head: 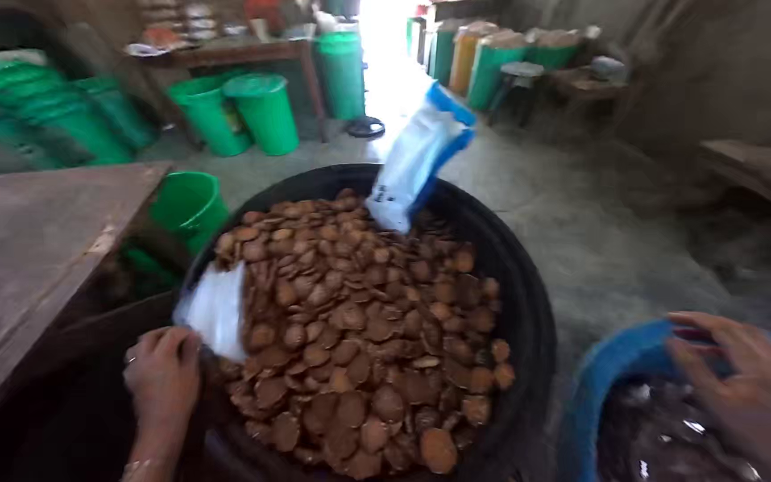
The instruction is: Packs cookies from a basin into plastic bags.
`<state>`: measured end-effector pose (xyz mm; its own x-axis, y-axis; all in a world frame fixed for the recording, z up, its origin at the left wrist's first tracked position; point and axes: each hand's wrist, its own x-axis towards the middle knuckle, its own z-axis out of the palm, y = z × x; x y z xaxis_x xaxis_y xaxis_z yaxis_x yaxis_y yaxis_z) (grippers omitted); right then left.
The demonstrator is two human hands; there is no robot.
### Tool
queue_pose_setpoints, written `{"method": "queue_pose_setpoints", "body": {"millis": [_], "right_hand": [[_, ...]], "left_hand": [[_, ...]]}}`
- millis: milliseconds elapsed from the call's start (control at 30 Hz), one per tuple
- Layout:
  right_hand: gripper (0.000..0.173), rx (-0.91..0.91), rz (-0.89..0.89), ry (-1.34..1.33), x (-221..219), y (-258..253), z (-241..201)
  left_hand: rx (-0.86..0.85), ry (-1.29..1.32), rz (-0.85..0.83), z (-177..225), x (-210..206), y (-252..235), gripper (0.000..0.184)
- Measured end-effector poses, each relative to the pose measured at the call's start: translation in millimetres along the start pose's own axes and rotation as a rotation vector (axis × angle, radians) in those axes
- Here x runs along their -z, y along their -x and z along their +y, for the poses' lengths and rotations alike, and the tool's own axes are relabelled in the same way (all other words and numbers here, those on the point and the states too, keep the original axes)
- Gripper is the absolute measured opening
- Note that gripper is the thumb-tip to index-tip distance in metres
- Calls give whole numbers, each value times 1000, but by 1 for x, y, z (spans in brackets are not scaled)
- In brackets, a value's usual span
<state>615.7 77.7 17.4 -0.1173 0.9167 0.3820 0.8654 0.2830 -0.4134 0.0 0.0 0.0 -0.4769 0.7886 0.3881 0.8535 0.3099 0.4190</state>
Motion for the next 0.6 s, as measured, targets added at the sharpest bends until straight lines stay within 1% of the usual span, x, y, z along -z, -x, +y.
{"method": "queue_pose_setpoints", "body": {"millis": [67,100,167,200,233,267,300,333,367,433,500,533,600], "right_hand": [[34,182,-66,-98,-42,-33,-65],[31,246,-145,-130,-61,-46,-97],[29,335,-423,-169,-92,-69,-158],[29,363,-573,-174,-106,-81,-185],[31,385,-684,-175,-121,-92,-209],[32,399,-746,-164,-137,-102,-229],[34,392,-772,-139,-152,-111,-247],[37,361,-777,-93,-167,-119,-260],[39,312,-776,-40,-182,-128,-270],[42,235,-795,50,-208,-142,-279],[46,269,-791,66,-223,-152,-275],[49,313,-811,73,-226,-157,-272],[49,369,-874,68,-226,-165,-266]], "left_hand": [[-71,16,23,2,-1,4,28],[-136,23,22,2,-2,7,28],[-272,55,-14,3,-6,16,30],[-327,93,-43,5,-8,22,35],[-366,151,-62,8,-11,29,46],[-383,237,-81,10,-13,36,56],[-380,351,-101,13,-14,42,63],[-361,484,-114,14,-14,48,65],[-332,612,-115,15,-15,52,62],[-245,824,-99,14,-14,56,50],[-170,934,-70,13,-11,57,38],[-152,935,-39,13,-9,57,32],[-127,964,42,15,-13,58,22]]}}
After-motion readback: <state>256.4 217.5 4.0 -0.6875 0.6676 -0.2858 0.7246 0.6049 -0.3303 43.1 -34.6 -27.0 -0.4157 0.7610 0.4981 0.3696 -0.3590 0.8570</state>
